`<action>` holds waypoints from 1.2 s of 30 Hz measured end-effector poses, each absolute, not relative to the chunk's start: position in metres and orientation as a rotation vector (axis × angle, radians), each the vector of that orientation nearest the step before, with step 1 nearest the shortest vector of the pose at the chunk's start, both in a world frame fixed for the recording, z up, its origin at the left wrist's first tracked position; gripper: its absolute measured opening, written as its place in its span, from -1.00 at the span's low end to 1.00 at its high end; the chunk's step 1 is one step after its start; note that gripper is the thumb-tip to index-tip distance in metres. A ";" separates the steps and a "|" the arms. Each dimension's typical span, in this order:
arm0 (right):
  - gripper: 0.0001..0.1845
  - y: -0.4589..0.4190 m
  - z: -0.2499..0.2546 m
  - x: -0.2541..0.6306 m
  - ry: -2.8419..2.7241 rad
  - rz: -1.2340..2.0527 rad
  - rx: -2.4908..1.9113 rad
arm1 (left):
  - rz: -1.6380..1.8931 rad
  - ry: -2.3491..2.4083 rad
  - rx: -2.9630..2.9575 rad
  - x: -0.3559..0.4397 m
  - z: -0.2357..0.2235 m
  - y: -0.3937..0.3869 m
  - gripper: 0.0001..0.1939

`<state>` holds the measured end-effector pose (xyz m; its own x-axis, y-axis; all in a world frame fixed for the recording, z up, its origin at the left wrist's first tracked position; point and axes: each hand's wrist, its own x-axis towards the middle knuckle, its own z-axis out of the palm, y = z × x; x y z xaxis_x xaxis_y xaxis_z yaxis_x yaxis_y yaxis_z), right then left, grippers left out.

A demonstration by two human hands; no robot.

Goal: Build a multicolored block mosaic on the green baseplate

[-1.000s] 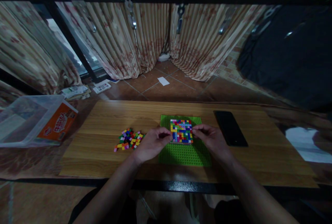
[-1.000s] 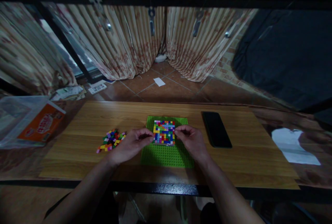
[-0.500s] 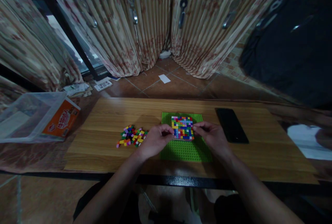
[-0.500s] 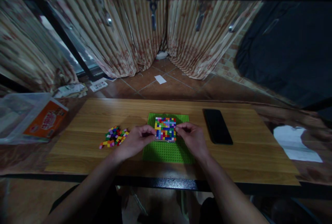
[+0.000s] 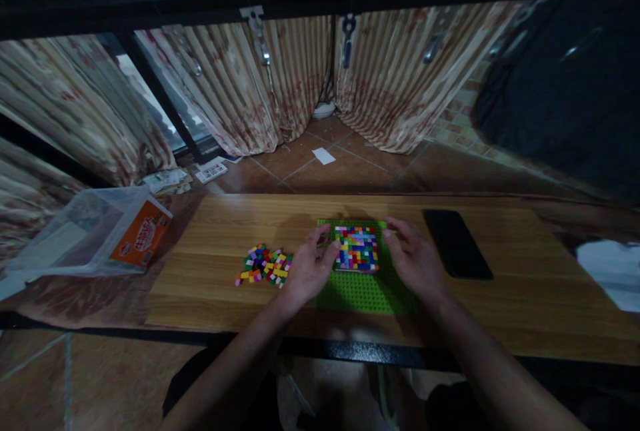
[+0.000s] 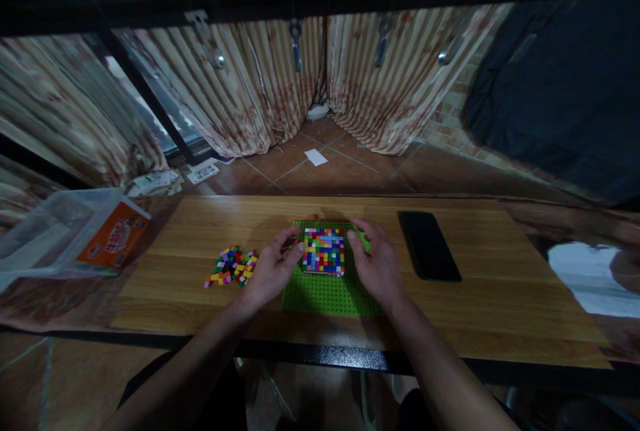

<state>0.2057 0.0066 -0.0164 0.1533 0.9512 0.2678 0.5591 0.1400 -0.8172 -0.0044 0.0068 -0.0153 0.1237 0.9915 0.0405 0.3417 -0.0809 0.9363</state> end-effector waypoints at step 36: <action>-0.10 -0.013 -0.062 0.197 -2.393 -0.100 -1.322 | 0.719 1.392 2.327 0.021 -0.017 -0.029 -0.11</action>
<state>0.1967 -0.0129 -0.0623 -0.4708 0.7966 0.3792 0.8255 0.5494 -0.1291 0.0213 -0.0294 -0.0165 0.3936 0.8848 0.2493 0.7158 -0.4652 0.5208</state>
